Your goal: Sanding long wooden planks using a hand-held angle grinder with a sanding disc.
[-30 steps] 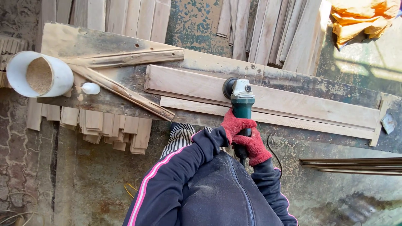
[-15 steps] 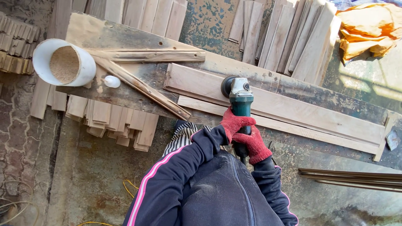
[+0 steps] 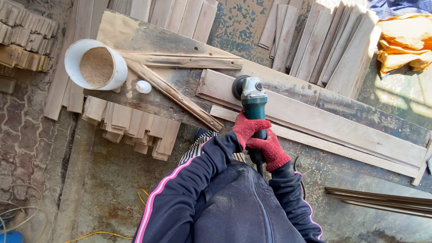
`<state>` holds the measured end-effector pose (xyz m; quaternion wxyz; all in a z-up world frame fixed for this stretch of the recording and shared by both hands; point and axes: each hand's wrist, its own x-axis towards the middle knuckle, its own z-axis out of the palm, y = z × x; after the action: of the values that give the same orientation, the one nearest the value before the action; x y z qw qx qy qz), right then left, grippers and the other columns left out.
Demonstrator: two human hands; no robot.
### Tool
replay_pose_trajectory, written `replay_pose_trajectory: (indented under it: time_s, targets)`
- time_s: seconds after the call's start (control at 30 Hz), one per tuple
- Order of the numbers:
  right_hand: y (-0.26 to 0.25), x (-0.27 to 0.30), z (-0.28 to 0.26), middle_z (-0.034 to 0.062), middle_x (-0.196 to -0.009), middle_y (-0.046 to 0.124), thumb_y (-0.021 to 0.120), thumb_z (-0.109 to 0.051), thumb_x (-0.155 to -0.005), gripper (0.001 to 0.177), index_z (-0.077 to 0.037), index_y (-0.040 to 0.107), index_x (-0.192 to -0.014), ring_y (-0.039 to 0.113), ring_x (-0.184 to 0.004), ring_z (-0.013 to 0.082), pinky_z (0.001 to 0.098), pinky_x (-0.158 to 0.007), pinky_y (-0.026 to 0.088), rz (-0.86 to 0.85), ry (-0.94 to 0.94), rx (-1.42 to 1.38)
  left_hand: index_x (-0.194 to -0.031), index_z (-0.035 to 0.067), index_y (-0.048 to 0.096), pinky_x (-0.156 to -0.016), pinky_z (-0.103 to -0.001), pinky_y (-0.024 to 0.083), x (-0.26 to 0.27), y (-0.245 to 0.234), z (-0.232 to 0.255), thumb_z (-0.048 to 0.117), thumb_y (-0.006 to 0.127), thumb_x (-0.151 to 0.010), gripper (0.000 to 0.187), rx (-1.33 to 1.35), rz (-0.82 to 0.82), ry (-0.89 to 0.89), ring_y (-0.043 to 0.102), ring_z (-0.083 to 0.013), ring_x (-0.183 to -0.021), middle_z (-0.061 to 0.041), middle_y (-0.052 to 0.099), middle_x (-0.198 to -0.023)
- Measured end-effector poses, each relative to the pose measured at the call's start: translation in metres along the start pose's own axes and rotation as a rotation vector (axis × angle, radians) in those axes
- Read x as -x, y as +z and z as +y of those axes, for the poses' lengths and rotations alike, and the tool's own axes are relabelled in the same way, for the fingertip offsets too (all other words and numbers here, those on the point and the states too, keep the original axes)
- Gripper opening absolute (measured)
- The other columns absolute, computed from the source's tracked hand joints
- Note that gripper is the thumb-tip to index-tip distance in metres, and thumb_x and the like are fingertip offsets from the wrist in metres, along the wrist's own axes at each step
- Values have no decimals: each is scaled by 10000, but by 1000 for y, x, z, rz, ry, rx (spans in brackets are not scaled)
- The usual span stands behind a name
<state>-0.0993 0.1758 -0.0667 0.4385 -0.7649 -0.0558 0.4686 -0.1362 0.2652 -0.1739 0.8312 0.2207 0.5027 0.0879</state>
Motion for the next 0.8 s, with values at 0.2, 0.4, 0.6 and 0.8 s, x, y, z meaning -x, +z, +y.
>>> replay_pose_trajectory:
  time_s: [0.2, 0.4, 0.6, 0.8]
  targets:
    - [11, -22, 1, 193, -801, 666, 919, -41, -525, 548, -16, 672, -1013, 696, -669, 344, 461, -560, 597, -57, 22, -52, -1213, 53, 606, -623, -636, 629, -10, -20, 15, 27, 1005, -488, 829, 101, 39, -18, 725, -480, -802, -235, 691, -892]
    - [29, -36, 5, 241, -794, 656, 918, -20, -525, 574, 19, 656, -1034, 703, -636, 396, 503, -525, 604, -129, 37, -73, -1203, 70, 607, -630, -626, 640, -15, -38, 26, 24, 991, -524, 781, 122, 84, 7, 737, -457, -786, -224, 695, -894]
    - [55, -22, -21, 208, -836, 657, 931, -48, -517, 610, -10, 675, -1069, 692, -682, 333, 461, -542, 617, -181, 19, -11, -1185, 103, 624, -557, -563, 665, -19, -65, 45, 25, 979, -575, 709, 160, 79, 42, 745, -434, -708, -221, 698, -829]
    - [57, -18, -26, 213, -845, 655, 929, -31, -507, 618, -3, 672, -1069, 689, -700, 342, 461, -554, 619, -204, 26, -30, -1182, 86, 623, -567, -529, 669, -5, -67, 57, 55, 988, -582, 703, 135, 59, 56, 746, -422, -741, -220, 691, -837]
